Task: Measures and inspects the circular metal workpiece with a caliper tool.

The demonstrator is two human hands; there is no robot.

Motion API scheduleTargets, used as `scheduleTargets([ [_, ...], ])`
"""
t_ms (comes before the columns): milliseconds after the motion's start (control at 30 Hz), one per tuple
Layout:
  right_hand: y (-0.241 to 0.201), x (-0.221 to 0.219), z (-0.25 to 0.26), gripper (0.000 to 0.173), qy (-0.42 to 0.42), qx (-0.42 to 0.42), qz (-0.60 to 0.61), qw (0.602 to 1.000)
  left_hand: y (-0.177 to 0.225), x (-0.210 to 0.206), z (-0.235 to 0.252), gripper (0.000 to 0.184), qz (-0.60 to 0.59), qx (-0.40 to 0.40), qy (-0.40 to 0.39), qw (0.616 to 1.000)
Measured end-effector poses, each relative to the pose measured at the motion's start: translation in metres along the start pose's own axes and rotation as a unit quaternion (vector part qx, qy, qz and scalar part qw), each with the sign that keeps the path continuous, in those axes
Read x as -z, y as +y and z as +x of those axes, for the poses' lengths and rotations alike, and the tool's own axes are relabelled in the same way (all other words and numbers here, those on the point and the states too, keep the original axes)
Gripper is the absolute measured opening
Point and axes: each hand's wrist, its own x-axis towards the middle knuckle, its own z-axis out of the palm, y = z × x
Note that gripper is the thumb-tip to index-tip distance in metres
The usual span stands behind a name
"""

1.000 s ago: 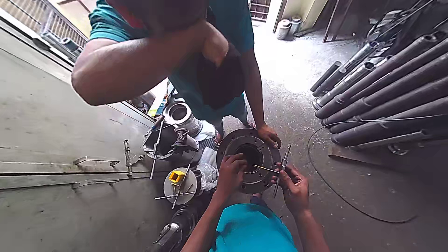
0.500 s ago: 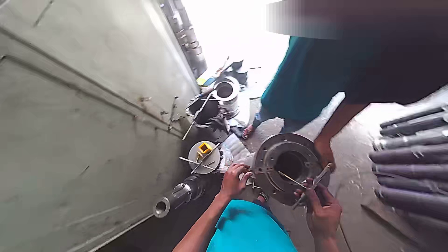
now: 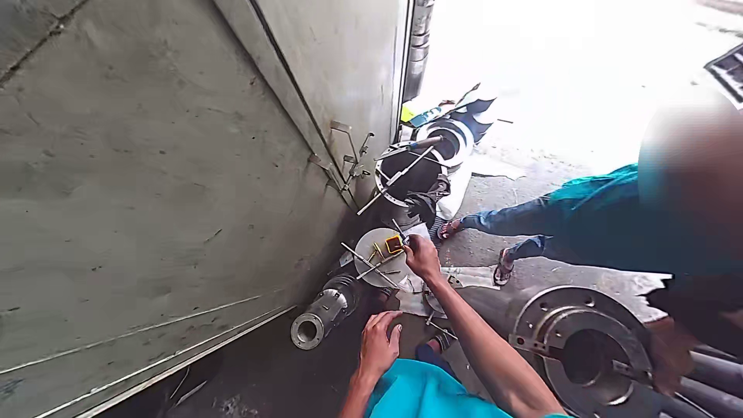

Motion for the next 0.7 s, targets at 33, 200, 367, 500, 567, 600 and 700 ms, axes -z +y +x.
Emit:
scheduleTargets([
  [33, 0.000, -0.010, 0.009, 0.038, -0.025, 0.003, -0.036, 0.999, -0.007, 0.004, -0.002, 0.032, -0.010, 0.009, 0.013, 1.000],
  [200, -0.007, -0.042, 0.027, 0.032, -0.076, 0.037, -0.166, 0.983, -0.032, 0.018, -0.006, 0.032, -0.040, 0.053, 0.036, 0.997],
  [367, -0.001, -0.047, 0.033, 0.030, -0.084, 0.038, -0.163, 0.982, -0.039, 0.022, 0.001, 0.032, -0.059, 0.067, 0.023, 0.996],
  [500, 0.014, -0.042, 0.036, 0.033, -0.007, 0.001, -0.046, 0.999, -0.039, 0.025, 0.006, 0.033, -0.073, 0.063, 0.015, 0.995],
  [567, 0.016, -0.038, 0.032, 0.033, 0.023, -0.024, -0.004, 0.999, -0.039, 0.026, 0.007, 0.034, -0.083, 0.064, 0.019, 0.994],
  [600, 0.017, -0.037, 0.029, 0.034, 0.034, -0.029, 0.003, 0.999, -0.040, 0.026, 0.007, 0.034, -0.087, 0.067, 0.020, 0.994],
  [700, 0.020, -0.034, 0.022, 0.034, 0.071, -0.031, 0.035, 0.996, -0.041, 0.028, 0.006, 0.035, -0.092, 0.072, 0.013, 0.993],
])
